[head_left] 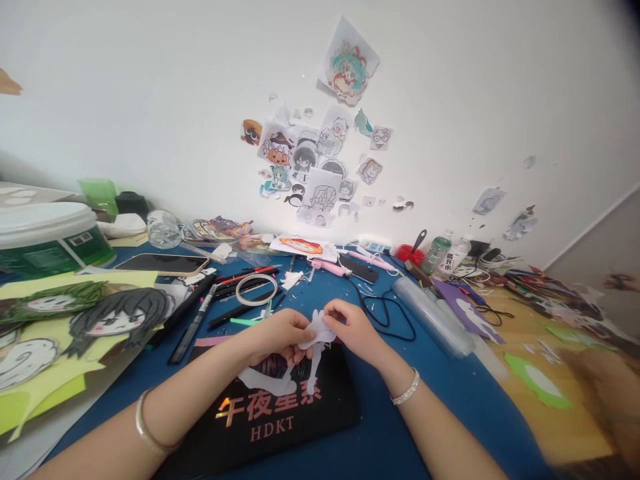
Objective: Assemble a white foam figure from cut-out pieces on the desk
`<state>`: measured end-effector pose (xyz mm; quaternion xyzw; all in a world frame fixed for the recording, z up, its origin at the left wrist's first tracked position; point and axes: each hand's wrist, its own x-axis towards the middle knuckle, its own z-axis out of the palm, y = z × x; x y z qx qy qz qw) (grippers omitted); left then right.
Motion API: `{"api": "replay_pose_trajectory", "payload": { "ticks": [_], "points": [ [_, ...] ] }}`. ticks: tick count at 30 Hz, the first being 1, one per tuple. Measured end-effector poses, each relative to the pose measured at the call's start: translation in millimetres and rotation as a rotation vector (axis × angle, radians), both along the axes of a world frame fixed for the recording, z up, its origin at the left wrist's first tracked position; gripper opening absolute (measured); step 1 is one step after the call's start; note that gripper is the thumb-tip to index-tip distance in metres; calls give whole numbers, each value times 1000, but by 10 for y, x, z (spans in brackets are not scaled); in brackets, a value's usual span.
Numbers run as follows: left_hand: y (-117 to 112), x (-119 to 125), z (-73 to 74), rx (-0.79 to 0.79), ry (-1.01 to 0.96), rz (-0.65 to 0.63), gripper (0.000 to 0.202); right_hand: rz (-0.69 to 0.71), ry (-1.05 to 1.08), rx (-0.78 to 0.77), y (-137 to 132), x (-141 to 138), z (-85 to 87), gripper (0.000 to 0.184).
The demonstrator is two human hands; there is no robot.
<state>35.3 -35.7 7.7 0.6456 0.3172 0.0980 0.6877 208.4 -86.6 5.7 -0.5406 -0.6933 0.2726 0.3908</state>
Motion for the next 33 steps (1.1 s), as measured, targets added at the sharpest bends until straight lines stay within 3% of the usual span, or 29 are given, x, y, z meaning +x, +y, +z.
{"api": "replay_pose_trajectory", "payload": {
  "ticks": [9,20,29,33],
  "points": [
    [-24,-1,65,8,20,11,37,18,13,-18,-5,-25,-24,11],
    [-21,-10,76,5,16,20,35,56,147,-258,10,-1,-39,15],
    [21,-9,32,-42,-22,28,33,95,142,-229,19,-4,-100,20],
    [35,-10,13,-103,-82,21,42,100,209,-246,22,-8,-96,20]
  ]
}}
